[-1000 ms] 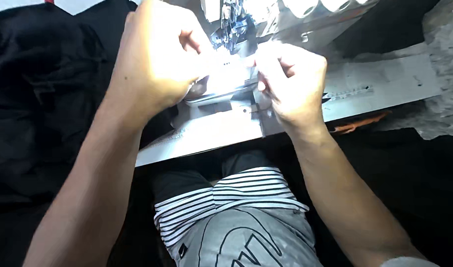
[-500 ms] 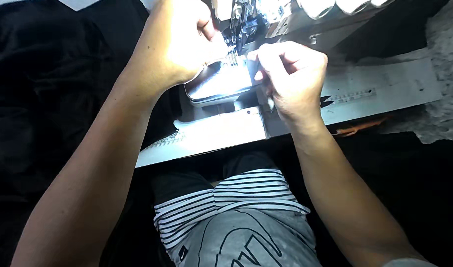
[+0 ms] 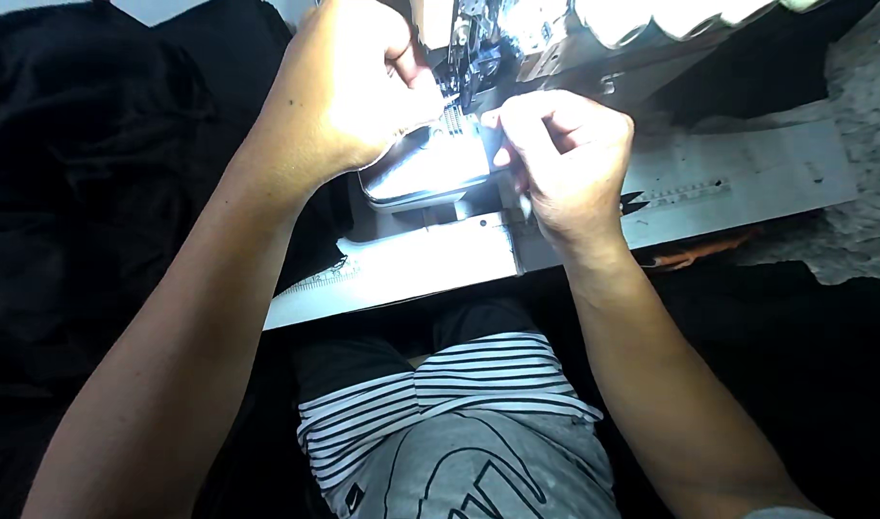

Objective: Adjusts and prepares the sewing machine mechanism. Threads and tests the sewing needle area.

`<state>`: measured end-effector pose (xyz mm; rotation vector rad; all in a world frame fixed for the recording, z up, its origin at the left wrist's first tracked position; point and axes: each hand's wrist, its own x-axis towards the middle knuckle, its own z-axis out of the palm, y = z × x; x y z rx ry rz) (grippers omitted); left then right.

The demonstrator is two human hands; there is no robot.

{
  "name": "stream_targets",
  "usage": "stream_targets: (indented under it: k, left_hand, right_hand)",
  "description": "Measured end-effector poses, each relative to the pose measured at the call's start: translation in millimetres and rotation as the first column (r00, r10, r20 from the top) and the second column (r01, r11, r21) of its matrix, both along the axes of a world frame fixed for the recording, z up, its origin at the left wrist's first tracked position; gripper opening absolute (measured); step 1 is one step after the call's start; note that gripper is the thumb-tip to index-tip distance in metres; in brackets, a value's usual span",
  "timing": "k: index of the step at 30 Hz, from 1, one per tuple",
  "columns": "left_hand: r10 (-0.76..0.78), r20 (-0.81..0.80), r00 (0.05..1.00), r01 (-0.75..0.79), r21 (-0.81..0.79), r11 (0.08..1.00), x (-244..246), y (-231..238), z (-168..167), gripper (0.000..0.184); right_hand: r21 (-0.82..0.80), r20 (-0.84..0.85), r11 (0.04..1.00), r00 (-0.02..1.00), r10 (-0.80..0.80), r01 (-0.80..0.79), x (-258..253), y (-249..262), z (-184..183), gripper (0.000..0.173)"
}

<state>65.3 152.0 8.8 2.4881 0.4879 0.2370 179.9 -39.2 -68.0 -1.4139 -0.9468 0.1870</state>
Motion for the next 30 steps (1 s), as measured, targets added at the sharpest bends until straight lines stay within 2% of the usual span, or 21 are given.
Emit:
stream_targets:
  k: [11, 30]
  left_hand:
    - [-0.021, 0.019, 1.000, 0.021, 0.047, 0.999, 1.2, 0.8, -1.3, 0.016]
    - [-0.026, -0.005, 1.000, 0.026, 0.041, 0.999, -0.2, -1.0, 1.3, 0.013]
  right_hand:
    - [-0.018, -0.041, 1.000, 0.999, 0.015, -0.016, -0.7, -1.8, 1.5, 0.013]
    - [0.000, -0.061, 1.000, 0.998, 0.030, -0.030, 1.1, -1.5, 0.5, 0.012]
